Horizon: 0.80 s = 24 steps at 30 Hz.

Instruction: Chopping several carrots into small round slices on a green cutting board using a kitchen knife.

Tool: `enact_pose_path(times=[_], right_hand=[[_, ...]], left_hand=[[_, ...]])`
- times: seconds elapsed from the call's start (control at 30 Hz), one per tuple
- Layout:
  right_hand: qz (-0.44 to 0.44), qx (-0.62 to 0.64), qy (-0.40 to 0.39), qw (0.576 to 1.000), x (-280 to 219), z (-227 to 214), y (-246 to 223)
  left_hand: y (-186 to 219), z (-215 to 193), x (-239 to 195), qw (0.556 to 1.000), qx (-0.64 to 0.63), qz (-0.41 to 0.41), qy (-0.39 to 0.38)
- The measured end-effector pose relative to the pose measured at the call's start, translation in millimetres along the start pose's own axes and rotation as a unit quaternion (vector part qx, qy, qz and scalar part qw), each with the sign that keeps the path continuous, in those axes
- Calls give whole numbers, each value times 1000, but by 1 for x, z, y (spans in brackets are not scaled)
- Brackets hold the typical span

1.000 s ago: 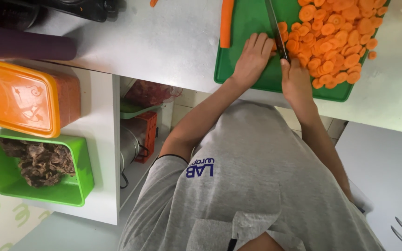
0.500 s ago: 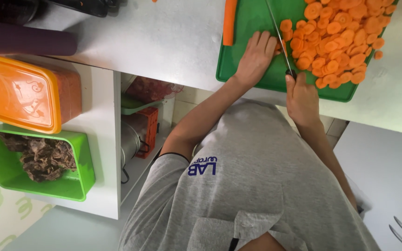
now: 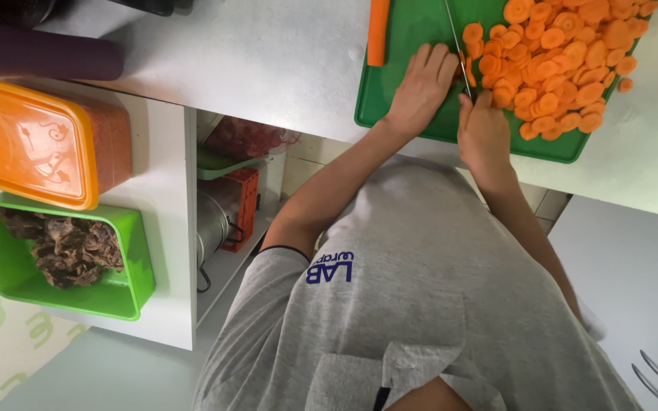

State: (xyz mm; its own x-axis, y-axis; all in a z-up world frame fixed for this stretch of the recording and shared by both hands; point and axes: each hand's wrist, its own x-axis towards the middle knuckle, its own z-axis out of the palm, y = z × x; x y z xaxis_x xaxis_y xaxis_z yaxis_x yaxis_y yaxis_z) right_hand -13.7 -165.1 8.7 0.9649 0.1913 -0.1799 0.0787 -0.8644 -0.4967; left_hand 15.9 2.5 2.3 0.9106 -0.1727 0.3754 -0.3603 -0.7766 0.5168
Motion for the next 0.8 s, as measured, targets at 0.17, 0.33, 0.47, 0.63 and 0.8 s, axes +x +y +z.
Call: enact_pose_path(times=[0.17, 0.33, 0.47, 0.63, 0.8], right_hand=[[-36, 41, 50, 997, 5, 15, 28], [55, 99, 24, 993, 9, 2, 29], [63, 116, 20, 991, -5, -14, 25], [26, 117, 34, 992, -19, -27, 14], [17, 111, 18, 993, -29, -24, 18]], left_hand=[[0, 0, -1, 1000, -5, 19, 17], [9, -14, 2, 999, -16, -2, 32], [6, -14, -2, 1000, -24, -1, 19], [1, -11, 8, 998, -44, 26, 37], [0, -8, 10, 998, -53, 30, 35]])
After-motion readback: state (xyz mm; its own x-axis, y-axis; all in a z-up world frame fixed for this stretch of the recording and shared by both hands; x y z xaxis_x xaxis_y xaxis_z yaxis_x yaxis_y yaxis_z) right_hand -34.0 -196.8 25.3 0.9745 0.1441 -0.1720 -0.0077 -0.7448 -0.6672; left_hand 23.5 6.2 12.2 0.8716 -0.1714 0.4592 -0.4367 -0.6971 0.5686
